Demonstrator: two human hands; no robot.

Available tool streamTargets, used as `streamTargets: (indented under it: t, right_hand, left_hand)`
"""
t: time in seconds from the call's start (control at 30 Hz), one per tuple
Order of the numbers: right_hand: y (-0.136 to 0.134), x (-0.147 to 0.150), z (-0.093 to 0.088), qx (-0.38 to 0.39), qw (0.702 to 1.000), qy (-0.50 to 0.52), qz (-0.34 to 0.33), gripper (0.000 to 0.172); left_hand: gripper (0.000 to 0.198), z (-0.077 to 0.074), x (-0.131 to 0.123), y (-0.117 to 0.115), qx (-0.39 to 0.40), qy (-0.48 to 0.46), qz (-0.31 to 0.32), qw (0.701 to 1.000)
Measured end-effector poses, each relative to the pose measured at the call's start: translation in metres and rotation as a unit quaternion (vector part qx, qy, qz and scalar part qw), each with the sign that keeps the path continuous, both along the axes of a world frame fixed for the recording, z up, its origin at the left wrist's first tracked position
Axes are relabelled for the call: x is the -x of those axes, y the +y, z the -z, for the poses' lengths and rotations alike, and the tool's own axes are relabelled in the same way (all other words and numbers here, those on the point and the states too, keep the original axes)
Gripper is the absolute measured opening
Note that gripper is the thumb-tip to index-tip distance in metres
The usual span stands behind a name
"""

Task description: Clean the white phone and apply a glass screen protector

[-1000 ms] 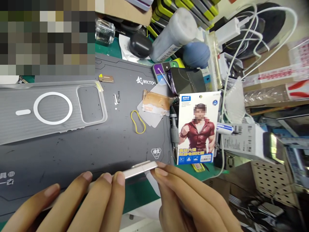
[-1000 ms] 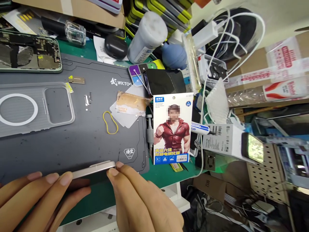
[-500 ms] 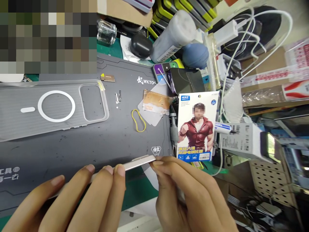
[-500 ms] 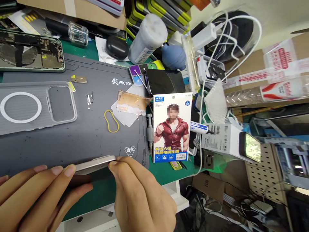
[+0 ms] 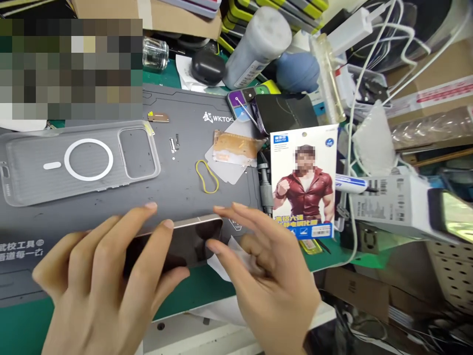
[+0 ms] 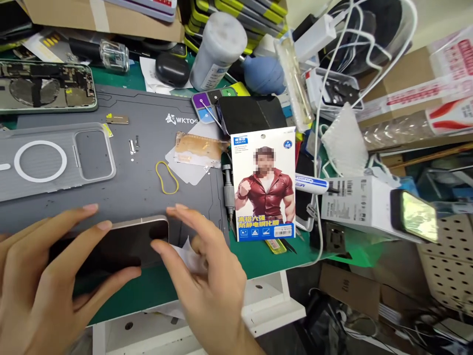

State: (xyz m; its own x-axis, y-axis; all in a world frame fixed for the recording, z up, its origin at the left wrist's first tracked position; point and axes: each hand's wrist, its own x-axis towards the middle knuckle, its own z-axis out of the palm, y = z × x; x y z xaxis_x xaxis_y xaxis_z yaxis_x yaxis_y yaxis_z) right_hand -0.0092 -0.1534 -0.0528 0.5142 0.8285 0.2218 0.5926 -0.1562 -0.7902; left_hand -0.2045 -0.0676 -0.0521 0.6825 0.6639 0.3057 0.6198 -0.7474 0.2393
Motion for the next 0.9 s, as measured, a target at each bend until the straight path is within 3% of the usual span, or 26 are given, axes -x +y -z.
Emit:
streamTargets:
  t: [0.13,0.3,0.5,0.7,0.77,0.9]
  right_hand:
    - [0.008,0.000,0.008,-0.008,0.998,0.065,0.018,0.025]
    - [0.016,-0.003,0.010,-0.013,0.999,0.046,-0.012,0.018]
    - [0.023,-0.015,0.000,-0.014,0.994,-0.067,-0.082,0.018]
    - [0.024,-0.029,0.007,-0.019,0.988,-0.088,-0.128,0.016]
    - [0.022,-0.031,0.008,-0.031,0.986,-0.090,-0.133,0.015]
    - [0.021,-0.033,-0.001,-0.073,0.975,-0.132,-0.164,0.012]
  left_hand:
    - [0.042,-0.010,-0.006,0.017,0.011,0.049,0.033,0.998]
    - [0.058,-0.021,-0.012,0.033,-0.021,0.108,0.092,0.990]
    - [0.106,-0.016,-0.010,0.035,-0.012,0.114,0.091,0.989]
    - [0.098,-0.018,-0.003,0.037,-0.001,0.083,0.104,0.991]
    - [0.104,-0.021,0.010,0.031,-0.018,0.106,0.080,0.991]
    - [0.112,-0.022,0.046,0.006,-0.035,0.176,-0.079,0.981]
